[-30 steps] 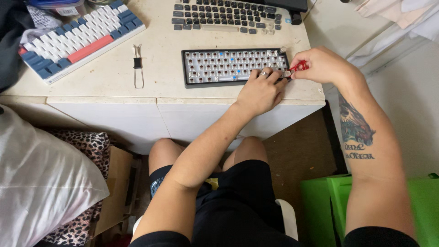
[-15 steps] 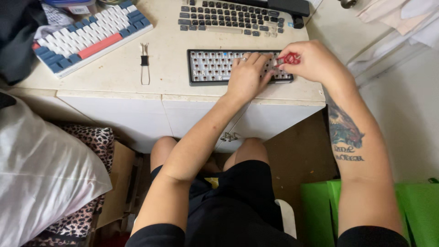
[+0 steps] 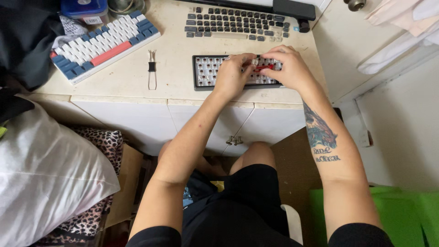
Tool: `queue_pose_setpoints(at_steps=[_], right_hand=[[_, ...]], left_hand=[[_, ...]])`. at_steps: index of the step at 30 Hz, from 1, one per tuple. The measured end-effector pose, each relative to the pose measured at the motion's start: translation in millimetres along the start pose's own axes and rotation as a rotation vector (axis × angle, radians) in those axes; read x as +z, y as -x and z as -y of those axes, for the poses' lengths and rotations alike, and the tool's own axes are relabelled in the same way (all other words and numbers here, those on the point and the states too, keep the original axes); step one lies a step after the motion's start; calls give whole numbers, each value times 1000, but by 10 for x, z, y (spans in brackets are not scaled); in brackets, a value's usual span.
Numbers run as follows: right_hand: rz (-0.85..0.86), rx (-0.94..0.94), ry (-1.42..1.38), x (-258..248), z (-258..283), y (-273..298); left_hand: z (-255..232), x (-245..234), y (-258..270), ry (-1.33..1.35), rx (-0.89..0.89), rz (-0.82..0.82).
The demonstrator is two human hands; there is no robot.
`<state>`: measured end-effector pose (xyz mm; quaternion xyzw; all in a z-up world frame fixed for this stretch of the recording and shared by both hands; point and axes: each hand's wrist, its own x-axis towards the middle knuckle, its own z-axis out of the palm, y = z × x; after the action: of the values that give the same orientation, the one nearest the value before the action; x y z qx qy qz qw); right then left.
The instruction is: The person uses a red keycap puller to remove keycaps from a mechanical keyboard and places them on the table. They then use a black tool to remove switches from the keyboard plate, placing them on the table as well.
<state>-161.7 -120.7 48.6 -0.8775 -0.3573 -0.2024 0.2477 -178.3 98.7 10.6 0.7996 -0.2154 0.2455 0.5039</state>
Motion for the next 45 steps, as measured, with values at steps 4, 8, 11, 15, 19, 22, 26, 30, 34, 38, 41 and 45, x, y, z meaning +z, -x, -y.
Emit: queue_pose_setpoints(at_steps=[4,8,11,15,19,22,26,30,34,38,41,45], right_hand=[[-107,101,-111,69,58,35],[-157,140,-147,99,34,94],[-186,121,-140,63,-16,165],[-181,173,-140,9,-247,201],[-197,344,-47,-138,-852,93],[-199,344,-22,-52,-1257,-25],[-163,373,21,127,-1445,-8],[-217,324,4,235,-1489,-36],[-250,304,58,290,-1528,-59],[-264,336,-16,345,-1558,-55],[-310,342,-59,331,-1551,2],[-338,394,-97,217,-1478,91]], left_hand=[[11,144,-114,31,-101,41],[55,385,-202,69,-111,32],[66,540,-234,60,-73,34],[-50,607,-216,-69,-67,99],[-267,603,9,-506,231,101],[-305,649,93,-608,290,163],[-260,669,126,-604,286,212],[-253,670,128,-602,286,214],[-269,662,107,-597,268,223],[-269,659,121,-593,274,222],[-253,665,134,-592,274,220],[-237,670,131,-576,288,202]])
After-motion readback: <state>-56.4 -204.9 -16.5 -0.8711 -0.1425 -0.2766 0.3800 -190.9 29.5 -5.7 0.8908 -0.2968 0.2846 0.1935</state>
